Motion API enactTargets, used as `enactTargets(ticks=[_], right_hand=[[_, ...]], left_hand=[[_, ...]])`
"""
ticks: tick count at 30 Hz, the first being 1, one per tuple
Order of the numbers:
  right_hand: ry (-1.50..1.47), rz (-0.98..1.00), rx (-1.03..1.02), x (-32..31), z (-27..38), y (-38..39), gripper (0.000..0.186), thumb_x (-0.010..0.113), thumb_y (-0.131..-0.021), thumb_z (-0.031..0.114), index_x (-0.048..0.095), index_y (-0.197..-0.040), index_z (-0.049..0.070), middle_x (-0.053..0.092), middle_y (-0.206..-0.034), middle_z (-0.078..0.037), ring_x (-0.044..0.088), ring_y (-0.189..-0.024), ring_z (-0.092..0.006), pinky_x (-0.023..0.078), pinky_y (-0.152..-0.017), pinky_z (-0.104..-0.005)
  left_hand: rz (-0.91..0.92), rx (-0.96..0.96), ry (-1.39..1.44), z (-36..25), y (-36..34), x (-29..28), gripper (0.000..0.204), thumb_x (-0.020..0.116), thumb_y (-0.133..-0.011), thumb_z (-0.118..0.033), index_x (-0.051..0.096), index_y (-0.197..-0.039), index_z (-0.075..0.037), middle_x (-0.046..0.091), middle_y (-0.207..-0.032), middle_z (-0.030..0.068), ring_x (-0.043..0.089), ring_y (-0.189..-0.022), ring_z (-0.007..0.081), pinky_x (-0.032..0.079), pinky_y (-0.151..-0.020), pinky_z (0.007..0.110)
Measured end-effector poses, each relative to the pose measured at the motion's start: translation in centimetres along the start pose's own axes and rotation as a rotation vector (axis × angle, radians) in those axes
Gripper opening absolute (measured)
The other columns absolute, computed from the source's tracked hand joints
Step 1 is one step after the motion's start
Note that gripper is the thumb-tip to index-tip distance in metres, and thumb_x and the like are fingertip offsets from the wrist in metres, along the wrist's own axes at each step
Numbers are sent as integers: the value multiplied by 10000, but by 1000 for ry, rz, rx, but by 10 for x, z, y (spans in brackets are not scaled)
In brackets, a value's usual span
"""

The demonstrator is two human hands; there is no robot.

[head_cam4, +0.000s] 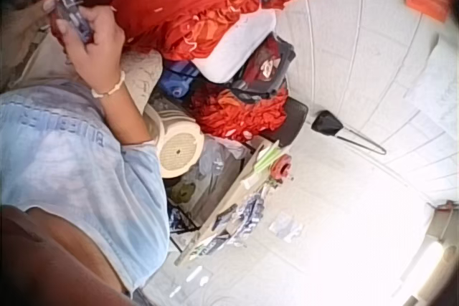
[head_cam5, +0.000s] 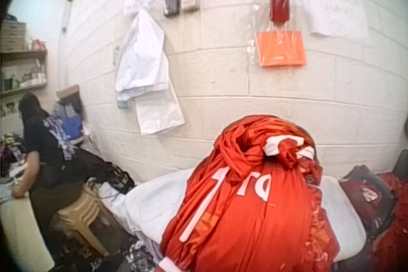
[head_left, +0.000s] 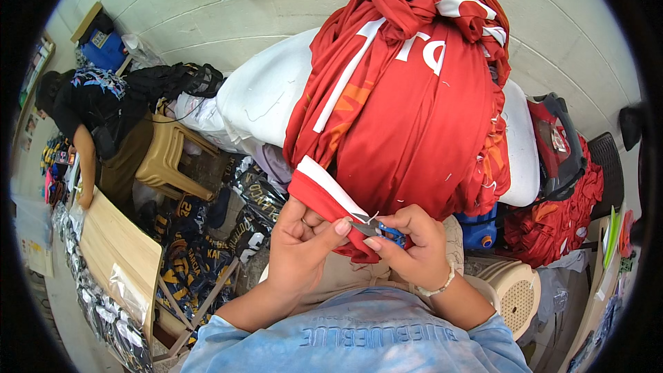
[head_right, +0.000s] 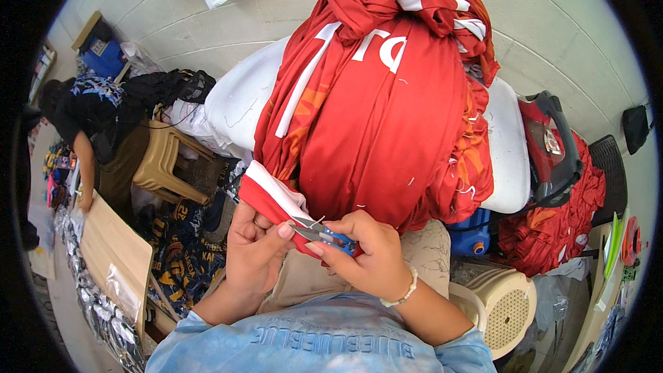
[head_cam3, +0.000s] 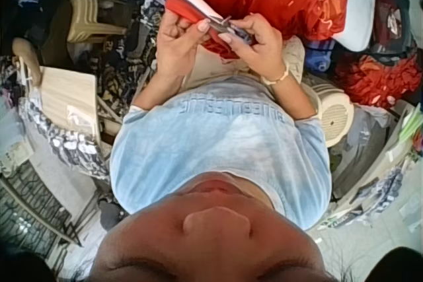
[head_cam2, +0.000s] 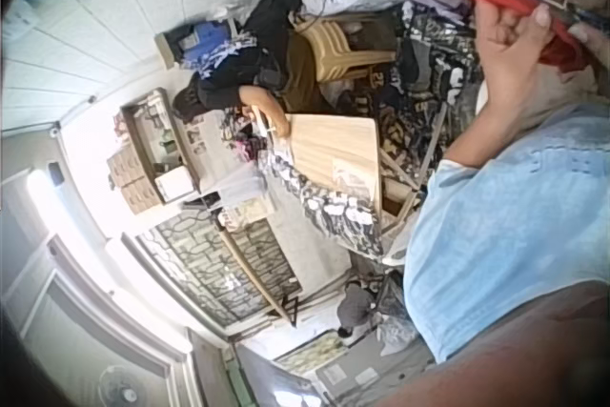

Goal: The person uses scissors to cut a white strip along the edge of a red garment. They hold the fabric with one hand and cut with the other, working along the seam. The person occasionally adjusts the fabric to continue cutting.

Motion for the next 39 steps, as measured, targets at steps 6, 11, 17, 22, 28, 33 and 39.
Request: enactTargets(ticks=[6, 11, 17, 22, 28, 33, 39], right_hand=[[8, 16, 13, 0, -3, 0, 247, 765, -755, 101, 597, -906, 3, 623, -706, -54, 609, -568, -83, 444, -487, -222], [20, 1, -26, 1, 4, -2, 242, 767, -751, 102, 589, -883, 5, 620, -691, -58, 607, -549, -92, 444, -476, -226], [211, 11, -54, -2, 11, -4, 233, 762, -755, 98, 569, -848, 7, 620, -674, -64, 609, -558, -89, 444, -479, -228], [-190, 51, 212, 5, -16, 3, 201, 741, -768, 71, 565, -844, 10, 606, -675, -31, 580, -594, -45, 437, -520, -214], [-87, 114, 242, 6, -29, 6, 179, 712, -765, 40, 568, -869, 25, 601, -718, -16, 533, -605, -33, 420, -544, -188], [-226, 63, 218, 5, -21, 8, 203, 709, -795, 53, 556, -920, 8, 626, -744, -34, 616, -690, -59, 462, -571, -200], [-136, 38, 103, 3, -9, 5, 228, 714, -809, 79, 546, -939, -4, 649, -774, -59, 636, -659, -74, 476, -548, -200]], left_hand=[[-3, 5, -25, -1, 1, -1, 498, 612, -822, 46, 395, -1269, 25, 566, -1169, 160, 602, -1020, 205, 503, -876, 330], [11, 24, -74, -3, 3, 3, 479, 605, -821, 73, 404, -1253, 30, 586, -1141, 156, 607, -1018, 195, 495, -883, 323], [-18, 39, -78, -4, 4, 3, 354, 565, -858, 82, 440, -1186, 35, 635, -1039, 132, 628, -969, 164, 508, -843, 283], [-14, 67, -129, -6, 3, 5, 342, 570, -855, 81, 450, -1172, 37, 635, -1036, 133, 629, -960, 159, 513, -829, 280], [-101, -27, 26, -2, -7, -13, 372, 582, -853, 66, 464, -1203, 24, 634, -1044, 118, 619, -973, 160, 506, -829, 281], [-63, 0, 36, -6, -6, -13, 387, 591, -859, 41, 457, -1221, 18, 632, -1055, 124, 623, -981, 180, 507, -834, 288], [-26, 3, 13, -5, -6, -7, 375, 576, -867, 30, 446, -1218, 29, 616, -1077, 151, 624, -985, 206, 514, -841, 309]])
Point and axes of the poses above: each hand's wrist, its own y-axis away from the middle knuckle, its own x-axis out of the palm, z = x × y, the point moved 9 cm from there along -y, towards the middle knuckle
